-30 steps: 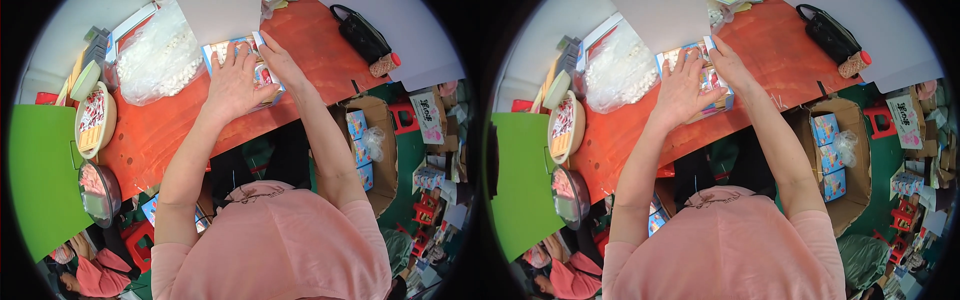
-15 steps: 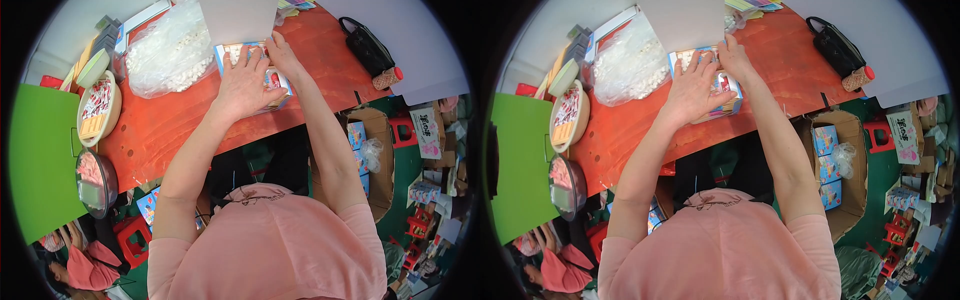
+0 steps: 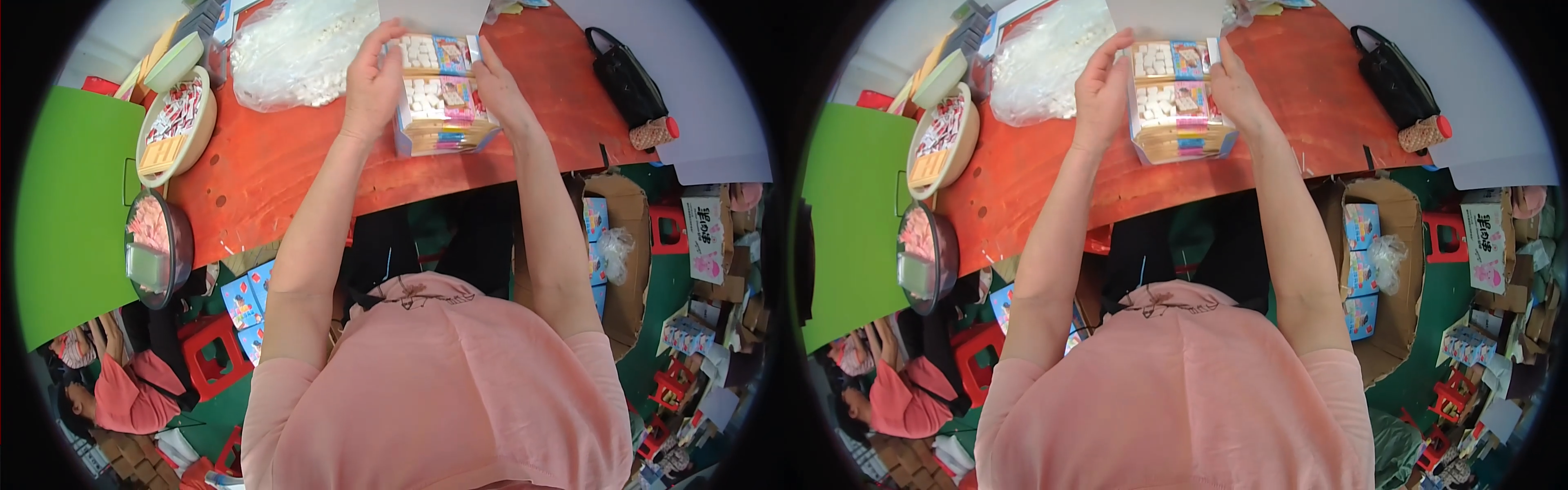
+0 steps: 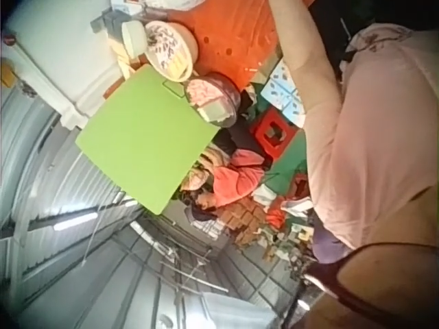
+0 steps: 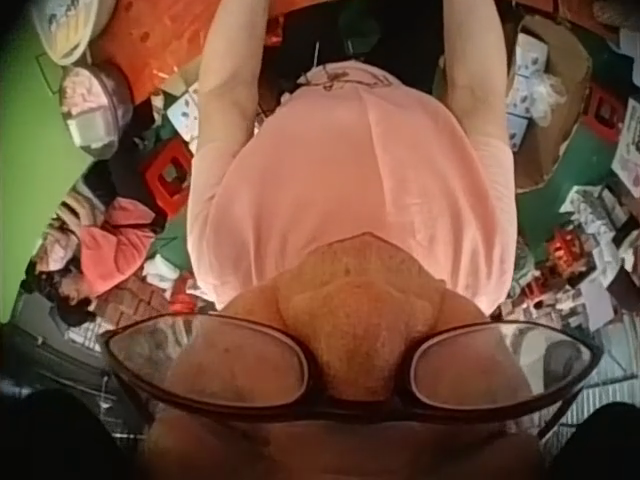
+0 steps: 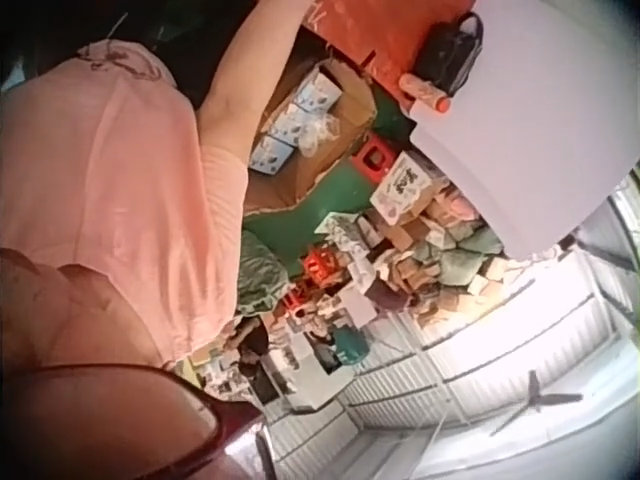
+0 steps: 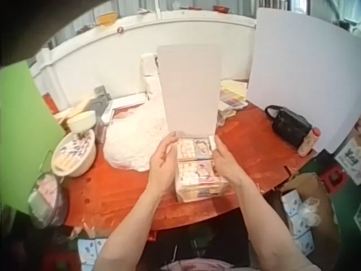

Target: Folding small cardboard toy boxes and filling them with several packets of toys or snacks.

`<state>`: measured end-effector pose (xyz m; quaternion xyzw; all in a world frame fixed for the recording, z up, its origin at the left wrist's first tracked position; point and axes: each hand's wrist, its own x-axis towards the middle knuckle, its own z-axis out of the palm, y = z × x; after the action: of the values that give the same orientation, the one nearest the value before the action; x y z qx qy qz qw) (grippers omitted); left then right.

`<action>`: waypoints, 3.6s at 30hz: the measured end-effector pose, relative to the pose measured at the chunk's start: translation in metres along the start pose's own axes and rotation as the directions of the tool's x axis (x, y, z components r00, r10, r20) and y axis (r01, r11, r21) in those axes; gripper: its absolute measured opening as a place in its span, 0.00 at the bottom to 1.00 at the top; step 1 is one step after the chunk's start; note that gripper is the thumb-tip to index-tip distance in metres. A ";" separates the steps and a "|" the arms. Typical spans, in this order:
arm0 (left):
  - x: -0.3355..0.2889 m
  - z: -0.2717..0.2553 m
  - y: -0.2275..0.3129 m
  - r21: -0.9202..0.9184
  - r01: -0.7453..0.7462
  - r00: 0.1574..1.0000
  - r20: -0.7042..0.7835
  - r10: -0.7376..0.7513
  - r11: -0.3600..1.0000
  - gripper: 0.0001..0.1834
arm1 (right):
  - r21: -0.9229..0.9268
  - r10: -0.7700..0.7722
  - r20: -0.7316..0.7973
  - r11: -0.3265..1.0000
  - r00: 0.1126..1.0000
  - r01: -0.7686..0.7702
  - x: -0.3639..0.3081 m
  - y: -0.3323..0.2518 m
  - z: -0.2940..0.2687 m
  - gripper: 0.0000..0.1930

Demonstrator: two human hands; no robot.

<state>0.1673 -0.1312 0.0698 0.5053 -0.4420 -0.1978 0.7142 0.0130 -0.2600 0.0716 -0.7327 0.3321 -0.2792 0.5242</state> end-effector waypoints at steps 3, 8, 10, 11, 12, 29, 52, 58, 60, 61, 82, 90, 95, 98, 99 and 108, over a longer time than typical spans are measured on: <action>-0.013 0.003 -0.024 0.381 -0.050 0.999 0.039 0.038 0.923 0.22 | 0.001 0.018 -0.042 1.000 0.999 -0.018 -0.006 -0.010 0.001 0.31; -0.011 0.007 -0.015 0.570 -0.130 0.981 0.192 0.023 0.811 0.25 | -0.079 0.045 -0.116 0.995 0.992 -0.055 -0.012 -0.005 0.005 0.31; -0.009 0.011 -0.010 0.809 -0.233 0.955 0.294 -0.028 0.540 0.30 | -0.258 -0.073 -0.149 0.966 0.986 0.032 -0.006 0.002 0.007 0.30; -0.009 0.013 -0.006 0.805 -0.243 0.953 0.302 -0.022 0.541 0.30 | -0.258 -0.077 -0.159 0.966 0.984 0.034 -0.005 -0.002 0.005 0.30; -0.011 0.016 -0.002 0.858 -0.290 0.940 0.338 -0.041 0.424 0.34 | -0.449 -0.031 -0.088 0.894 0.996 -0.012 -0.005 -0.006 0.003 0.29; 0.019 -0.018 0.018 0.326 -0.058 0.981 -0.156 0.115 0.943 0.22 | -0.448 -0.265 -0.210 0.882 0.941 0.149 0.013 -0.043 -0.032 0.31; 0.086 -0.003 0.053 -0.215 -0.170 0.983 0.032 0.181 0.962 0.09 | 0.597 -0.565 0.133 0.701 0.814 0.389 0.062 -0.066 -0.070 0.08; 0.036 -0.020 0.051 0.381 -0.454 0.890 0.164 0.425 0.805 0.18 | 0.203 -0.670 0.029 0.730 0.742 0.652 0.011 -0.040 -0.061 0.13; 0.023 -0.005 0.054 0.308 -0.393 0.919 0.170 0.356 0.866 0.19 | 0.501 -0.789 -0.038 0.516 0.613 0.695 0.028 -0.017 -0.059 0.14; 0.016 -0.003 0.056 0.253 -0.344 0.936 0.173 0.307 0.904 0.20 | 0.736 -0.870 -0.169 0.201 0.463 0.647 0.030 -0.008 -0.054 0.16; -0.043 0.002 0.014 0.702 -0.313 0.948 0.273 0.164 0.640 0.17 | -0.457 -0.513 0.100 0.738 0.853 0.497 -0.033 0.015 -0.035 0.16; -0.025 0.016 0.047 0.811 -0.463 0.880 0.468 0.078 0.357 0.17 | -0.766 -0.516 0.285 0.384 0.808 0.516 -0.029 -0.016 -0.037 0.15; -0.012 -0.006 0.043 0.602 -0.230 0.959 0.273 0.074 0.764 0.15 | -0.682 -0.512 0.215 0.531 0.832 0.503 -0.005 -0.028 -0.041 0.11; 0.015 -0.026 0.040 0.503 -0.110 0.992 0.002 0.126 0.858 0.17 | -0.248 -0.257 -0.170 0.946 0.951 0.211 0.014 -0.050 -0.047 0.09; 0.027 -0.029 0.041 0.494 -0.082 0.981 -0.112 0.156 0.866 0.20 | -0.088 -0.261 -0.231 0.965 0.937 0.247 0.023 -0.059 -0.050 0.13; 0.109 0.003 0.080 0.042 -0.028 0.996 -0.087 0.031 0.999 0.22 | 0.616 -0.250 0.050 0.770 0.967 0.167 0.058 -0.129 -0.065 0.34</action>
<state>0.2100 -0.1795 0.1884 0.5213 -0.4215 -0.1558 0.7255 0.0252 -0.3137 0.2172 -0.5745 0.1071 -0.3796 0.7172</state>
